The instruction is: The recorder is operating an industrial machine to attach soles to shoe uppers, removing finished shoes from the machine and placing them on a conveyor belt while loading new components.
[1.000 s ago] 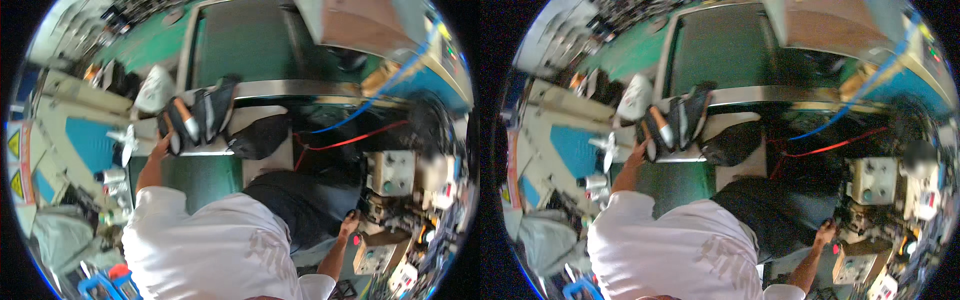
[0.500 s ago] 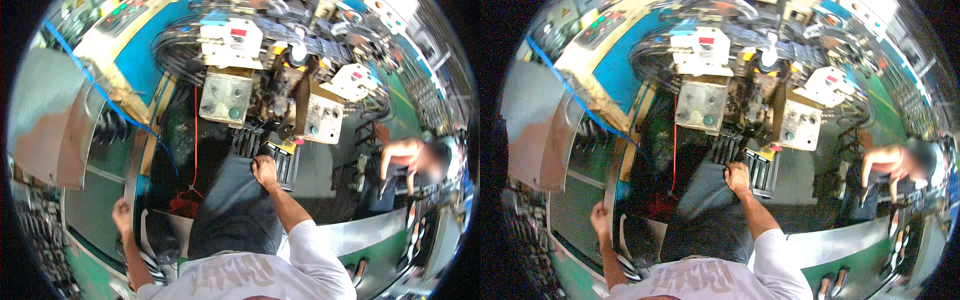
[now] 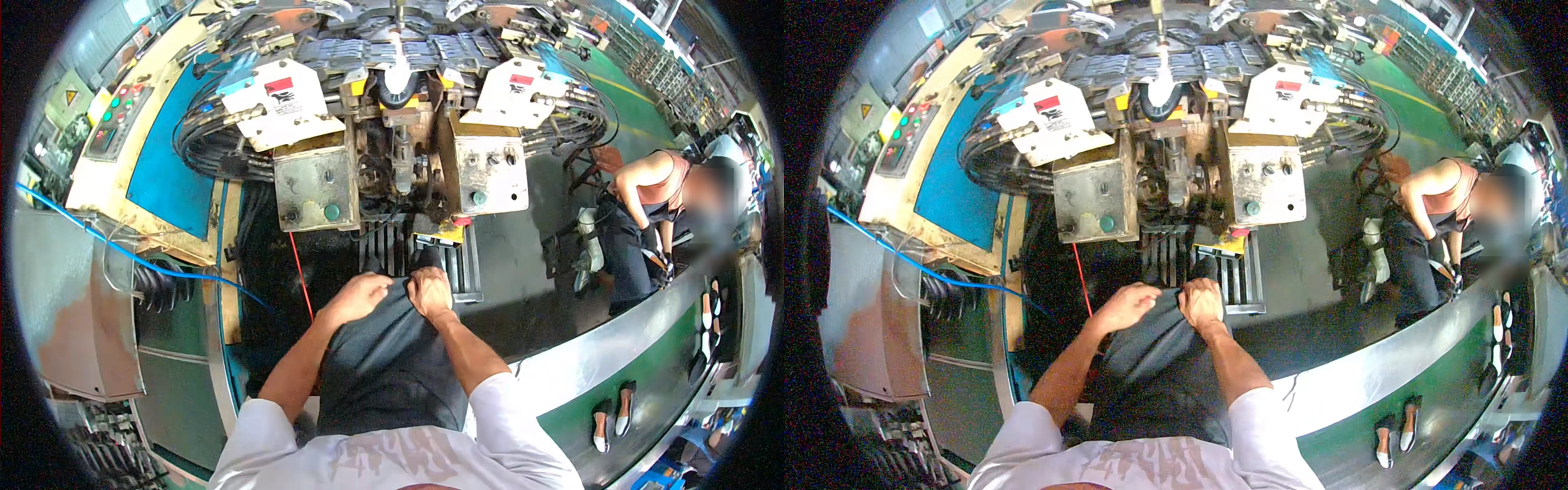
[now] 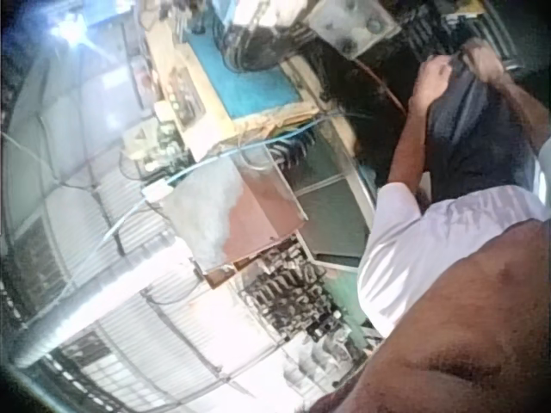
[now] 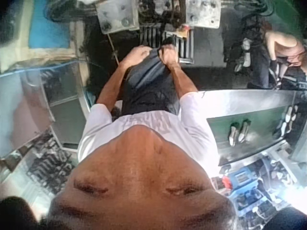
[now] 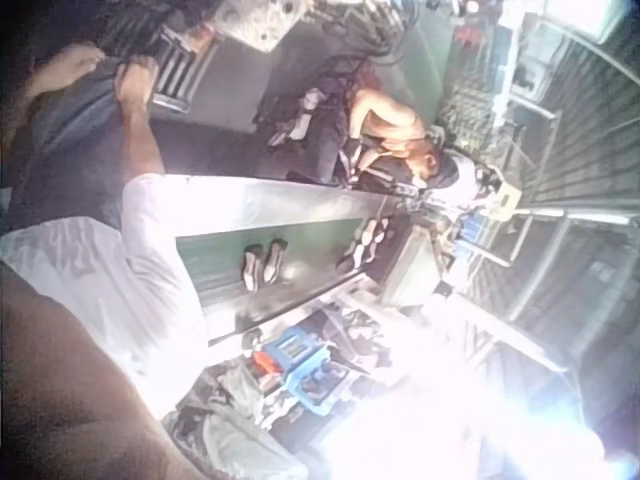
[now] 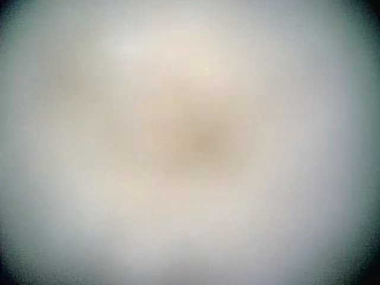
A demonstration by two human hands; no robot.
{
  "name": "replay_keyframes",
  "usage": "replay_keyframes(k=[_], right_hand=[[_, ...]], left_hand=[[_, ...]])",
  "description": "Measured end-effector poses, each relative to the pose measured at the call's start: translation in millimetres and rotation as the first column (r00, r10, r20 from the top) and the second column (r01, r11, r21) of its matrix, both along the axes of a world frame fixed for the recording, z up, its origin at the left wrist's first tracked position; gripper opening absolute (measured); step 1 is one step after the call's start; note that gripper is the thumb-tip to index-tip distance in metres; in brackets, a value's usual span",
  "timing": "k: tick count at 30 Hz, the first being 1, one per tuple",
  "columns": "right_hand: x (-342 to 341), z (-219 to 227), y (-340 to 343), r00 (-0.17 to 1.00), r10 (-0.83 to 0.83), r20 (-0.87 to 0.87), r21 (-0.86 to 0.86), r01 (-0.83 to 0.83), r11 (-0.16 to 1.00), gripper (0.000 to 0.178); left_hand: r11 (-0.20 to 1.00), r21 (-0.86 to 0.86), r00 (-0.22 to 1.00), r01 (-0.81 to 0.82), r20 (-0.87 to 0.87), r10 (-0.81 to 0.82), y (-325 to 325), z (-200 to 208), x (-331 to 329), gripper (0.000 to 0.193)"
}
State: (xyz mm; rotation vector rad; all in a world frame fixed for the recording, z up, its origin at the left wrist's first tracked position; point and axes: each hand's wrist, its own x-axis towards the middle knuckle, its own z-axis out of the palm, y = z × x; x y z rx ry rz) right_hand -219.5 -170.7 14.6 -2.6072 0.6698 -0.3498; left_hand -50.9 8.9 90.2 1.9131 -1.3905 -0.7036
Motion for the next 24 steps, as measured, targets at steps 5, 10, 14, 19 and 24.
replay_keyframes(k=[5, 10, 14, 19, 24], right_hand=[[12.2, 0.0, -4.6, 0.996, -0.018, -0.090, -0.003, 0.018, 1.000, 0.030], [25.2, -6.3, 0.6, 0.996, -0.025, -0.088, 0.005, 0.026, 1.000, 0.034], [29.0, -3.9, 5.1, 0.991, -0.007, -0.134, 0.018, 0.010, 1.000, 0.035], [26.4, -7.9, 1.7, 0.993, -0.021, -0.118, 0.038, 0.026, 0.999, 0.034], [23.9, -8.3, -3.5, 0.993, -0.032, -0.112, 0.073, 0.040, 0.996, 0.034]], left_hand=[[0.964, -0.167, 0.978, -0.208, -0.062, 0.200, -12.2, 36.0, 78.2, 0.027], [0.863, -0.214, 0.836, -0.458, -0.435, 0.335, -54.9, 125.2, 154.9, 0.039], [0.826, -0.276, 0.791, -0.491, -0.538, 0.291, -98.9, 181.5, 174.1, 0.039], [0.770, -0.158, 0.668, -0.618, -0.621, 0.409, -150.5, 202.5, 180.0, 0.040], [0.795, -0.070, 0.672, -0.602, -0.583, 0.457, -184.5, 194.0, 177.3, 0.057]])
